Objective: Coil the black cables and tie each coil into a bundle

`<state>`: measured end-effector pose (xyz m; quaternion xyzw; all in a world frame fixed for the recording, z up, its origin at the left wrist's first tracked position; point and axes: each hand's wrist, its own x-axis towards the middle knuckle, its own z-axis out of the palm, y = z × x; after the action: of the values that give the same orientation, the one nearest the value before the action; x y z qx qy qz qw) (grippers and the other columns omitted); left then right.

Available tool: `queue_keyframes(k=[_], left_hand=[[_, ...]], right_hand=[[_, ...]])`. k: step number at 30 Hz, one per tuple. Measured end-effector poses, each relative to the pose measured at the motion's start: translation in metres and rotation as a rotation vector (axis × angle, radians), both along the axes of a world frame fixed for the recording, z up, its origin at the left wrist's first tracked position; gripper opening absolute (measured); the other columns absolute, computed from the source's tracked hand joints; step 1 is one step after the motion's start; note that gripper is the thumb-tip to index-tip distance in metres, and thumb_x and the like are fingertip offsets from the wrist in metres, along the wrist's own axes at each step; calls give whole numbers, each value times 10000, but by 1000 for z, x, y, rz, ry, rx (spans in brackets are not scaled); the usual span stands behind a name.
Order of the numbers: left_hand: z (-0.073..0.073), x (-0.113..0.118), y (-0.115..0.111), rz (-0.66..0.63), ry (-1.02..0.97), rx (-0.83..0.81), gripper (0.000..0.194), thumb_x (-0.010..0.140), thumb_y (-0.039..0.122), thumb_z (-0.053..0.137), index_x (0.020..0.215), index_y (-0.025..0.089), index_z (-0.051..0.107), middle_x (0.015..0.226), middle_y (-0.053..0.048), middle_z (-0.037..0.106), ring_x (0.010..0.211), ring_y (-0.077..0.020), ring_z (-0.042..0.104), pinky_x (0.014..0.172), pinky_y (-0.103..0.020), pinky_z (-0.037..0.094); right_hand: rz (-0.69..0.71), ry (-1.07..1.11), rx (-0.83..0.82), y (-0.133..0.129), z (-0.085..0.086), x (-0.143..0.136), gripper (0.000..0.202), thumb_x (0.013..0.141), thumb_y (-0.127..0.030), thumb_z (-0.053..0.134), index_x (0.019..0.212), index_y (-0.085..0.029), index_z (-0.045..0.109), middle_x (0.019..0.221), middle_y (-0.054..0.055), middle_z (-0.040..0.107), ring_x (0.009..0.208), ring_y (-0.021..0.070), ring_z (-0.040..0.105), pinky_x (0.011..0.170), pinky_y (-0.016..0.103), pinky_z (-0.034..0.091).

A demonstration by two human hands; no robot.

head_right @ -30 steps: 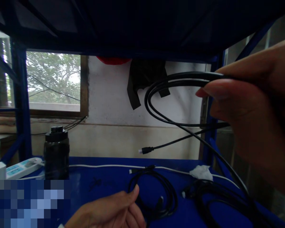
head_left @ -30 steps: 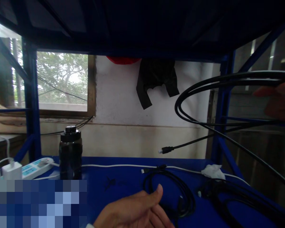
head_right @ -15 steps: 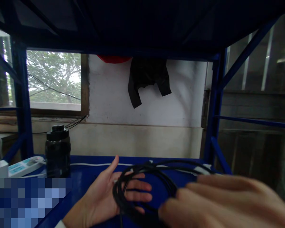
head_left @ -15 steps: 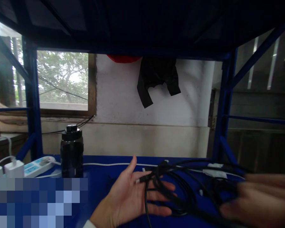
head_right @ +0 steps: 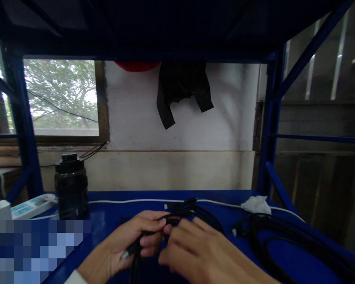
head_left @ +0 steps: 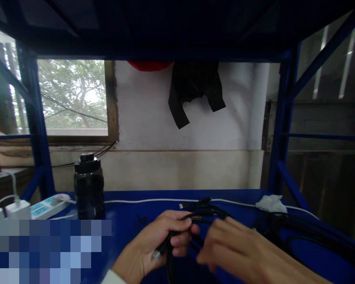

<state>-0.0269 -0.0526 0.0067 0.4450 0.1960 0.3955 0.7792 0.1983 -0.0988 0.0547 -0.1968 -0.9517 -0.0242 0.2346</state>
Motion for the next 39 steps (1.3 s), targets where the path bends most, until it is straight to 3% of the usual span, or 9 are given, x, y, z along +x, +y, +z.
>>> queue_keyframes(k=[5, 7, 9, 12, 21, 27, 32, 35, 39], left_hand=[[5, -9, -3, -119, -6, -23, 246, 835, 82, 726, 1077, 92, 684, 854, 1, 531, 452, 14, 210, 374, -131, 200], [7, -11, -5, -152, 15, -25, 226, 875, 96, 706, 1096, 114, 668, 880, -10, 548, 445, 15, 211, 371, -128, 203], [8, -11, -6, -150, 31, -26, 188, 902, 120, 698, 1086, 123, 661, 897, -18, 567, 432, 22, 219, 366, -125, 202], [6, -9, -4, -116, 47, -13, 143, 929, 141, 681, 1068, 109, 668, 910, -27, 587, 411, 34, 249, 361, -126, 212], [-5, -1, 7, 92, 195, 121, 292, 1000, 333, 610, 964, 63, 715, 535, 21, 528, 385, -47, 375, 376, -165, 301], [-13, 6, 13, 154, 163, 163, 317, 971, 394, 666, 958, 79, 699, 660, 4, 584, 377, -15, 325, 357, -172, 269], [-19, 13, 23, 282, 98, 139, 319, 890, 407, 775, 940, 119, 649, 794, 5, 578, 425, 5, 313, 379, -163, 273], [-24, 18, 28, 355, 131, 184, 403, 847, 446, 809, 1022, 120, 651, 777, 18, 553, 450, -4, 330, 413, -167, 340], [-34, 26, 36, 375, 272, 297, 531, 860, 531, 748, 1171, 120, 619, 778, 16, 553, 445, -29, 374, 406, -195, 408]], right_hand=[[-237, 128, -236, 32, 22, -4, 542, 1019, -583, 527, 1435, -237, 557, 1399, 121, 610, 1272, 284, 583, 1080, 402, 480], [-227, 63, -381, 46, 20, -11, 505, 1040, -595, 475, 1322, -211, 642, 1275, 112, 689, 1160, 269, 657, 1006, 372, 519], [-190, -42, -605, 56, 15, -18, 556, 1065, -617, 379, 1076, -172, 713, 934, 79, 757, 784, 203, 719, 729, 284, 557], [-189, -36, -680, 66, 6, -23, 621, 1061, -644, 369, 862, -145, 681, 608, 23, 652, 514, 128, 586, 519, 213, 425], [-261, 227, -901, 93, -26, 7, 692, 971, -767, 440, 863, -137, 706, 643, 61, 706, 485, 143, 624, 431, 194, 431], [-94, 454, -1198, 86, -43, 7, 713, 958, -781, 446, 738, -134, 646, 580, 34, 636, 462, 130, 627, 474, 214, 538], [-154, 702, -1232, 86, -47, 7, 603, 874, -773, 613, 882, -170, 619, 532, -112, 347, 341, 49, 296, 350, 237, 513], [-255, 740, -1204, 93, -58, 13, 605, 876, -793, 585, 790, -196, 535, 487, -109, 332, 328, 69, 341, 327, 219, 474], [-346, 561, -1084, 102, -69, 28, 594, 897, -783, 555, 847, -191, 551, 567, -38, 528, 389, 97, 503, 372, 193, 460]])
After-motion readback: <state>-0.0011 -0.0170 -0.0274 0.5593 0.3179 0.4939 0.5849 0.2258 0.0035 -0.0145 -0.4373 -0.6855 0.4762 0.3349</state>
